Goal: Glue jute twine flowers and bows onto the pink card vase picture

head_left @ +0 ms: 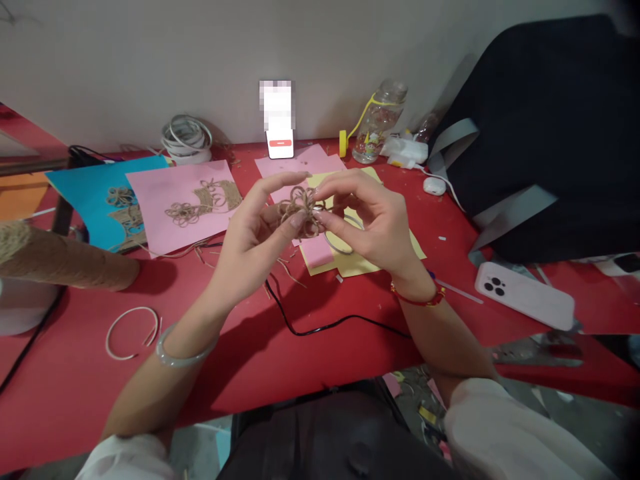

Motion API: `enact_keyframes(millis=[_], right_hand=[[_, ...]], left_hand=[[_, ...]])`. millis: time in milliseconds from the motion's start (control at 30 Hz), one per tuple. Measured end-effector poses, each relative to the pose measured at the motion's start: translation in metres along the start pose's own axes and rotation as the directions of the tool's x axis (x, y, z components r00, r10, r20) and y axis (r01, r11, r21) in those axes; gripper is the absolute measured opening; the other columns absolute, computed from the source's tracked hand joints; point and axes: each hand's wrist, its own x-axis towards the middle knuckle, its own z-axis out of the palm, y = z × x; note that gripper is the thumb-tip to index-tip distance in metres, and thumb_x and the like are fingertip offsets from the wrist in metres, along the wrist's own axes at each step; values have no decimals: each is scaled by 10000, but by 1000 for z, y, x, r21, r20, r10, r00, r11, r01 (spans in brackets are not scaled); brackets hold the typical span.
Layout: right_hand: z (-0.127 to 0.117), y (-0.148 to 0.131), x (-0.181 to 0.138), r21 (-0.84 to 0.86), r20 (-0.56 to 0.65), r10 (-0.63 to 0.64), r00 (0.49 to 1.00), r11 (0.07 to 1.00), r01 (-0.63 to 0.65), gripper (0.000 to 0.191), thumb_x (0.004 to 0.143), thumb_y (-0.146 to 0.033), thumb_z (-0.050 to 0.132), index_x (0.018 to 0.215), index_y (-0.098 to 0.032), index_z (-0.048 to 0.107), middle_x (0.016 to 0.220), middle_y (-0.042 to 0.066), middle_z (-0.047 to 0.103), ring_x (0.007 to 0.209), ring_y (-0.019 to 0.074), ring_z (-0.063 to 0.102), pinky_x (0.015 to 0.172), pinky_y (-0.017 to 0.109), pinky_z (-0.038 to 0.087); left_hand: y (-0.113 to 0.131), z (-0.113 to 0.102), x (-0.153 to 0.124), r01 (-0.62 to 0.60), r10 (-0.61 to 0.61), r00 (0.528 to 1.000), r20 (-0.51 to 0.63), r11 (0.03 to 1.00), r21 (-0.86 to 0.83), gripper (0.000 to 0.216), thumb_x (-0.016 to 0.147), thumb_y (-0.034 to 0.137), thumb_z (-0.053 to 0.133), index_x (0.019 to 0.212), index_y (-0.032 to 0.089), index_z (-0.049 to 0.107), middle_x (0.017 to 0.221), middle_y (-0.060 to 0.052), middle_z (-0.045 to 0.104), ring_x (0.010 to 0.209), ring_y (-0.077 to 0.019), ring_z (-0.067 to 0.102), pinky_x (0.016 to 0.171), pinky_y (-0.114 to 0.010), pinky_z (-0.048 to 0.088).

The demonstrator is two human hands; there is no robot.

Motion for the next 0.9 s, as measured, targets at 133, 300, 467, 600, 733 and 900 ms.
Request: enact_keyframes(millis=[133, 300, 467, 600, 733, 900], right_hand=[[0, -1, 0, 18, -18, -37, 999, 999, 38, 135, 872, -313, 750, 1005, -292, 732, 1065, 52, 680, 905, 222, 611, 761, 411, 587], [0, -2, 1, 36, 7, -34, 999, 999, 33, 150, 880, -284, 738, 1024, -321, 723, 1081, 37, 673, 860, 217, 601, 749, 407, 573], [-2, -2, 1, 12, 11, -10, 1000, 1000, 10, 148, 861, -301, 757, 1004, -305, 720, 1071, 49, 669, 926, 233, 608, 774, 395, 570], [-2, -4, 1, 40, -8, -29, 1000, 999, 29, 115, 909, -322, 697, 1021, -298, 700, 1082, 47, 657, 915, 225, 620, 788, 398, 568], [-3, -3, 2, 118, -56, -42, 998, 992, 48, 132, 931, -370, 683, 1048, -310, 690, 1088, 25, 676, 848, 197, 615, 812, 380, 550], [-7, 0, 6, 177, -217, -4, 976, 983, 43, 205, 977, -486, 603, 998, -295, 676, 1045, 22, 695, 861, 200, 624, 805, 363, 533]], left_hand=[[-1, 0, 0, -10, 10, 1000, -16, 1000, 5, 420, 858, 367, 790, 1229, 251, 628, 966, -50, 743, 872, -200, 728, 865, -354, 599], [-2, 0, 0, -13, 14, 1000, -23, 1000, 24, 410, 862, 394, 785, 1212, 266, 614, 978, -38, 735, 883, -192, 721, 867, -345, 604], [0, 1, -1, -21, 22, 998, -52, 1000, 22, 399, 851, 356, 795, 1192, 250, 618, 995, -49, 727, 935, -213, 725, 857, -348, 611], [-4, 0, 0, -77, 78, 997, -19, 996, 52, 376, 894, 340, 751, 1216, 236, 588, 994, -54, 721, 950, -215, 731, 860, -355, 621], [-9, -2, 2, -168, 162, 985, 57, 978, 121, 375, 954, 369, 677, 1275, 243, 531, 989, -52, 716, 985, -219, 730, 873, -383, 635], [-12, -3, 2, -191, 178, 980, 86, 967, 167, 380, 987, 367, 622, 1330, 251, 506, 992, -56, 697, 1028, -241, 725, 870, -407, 643]])
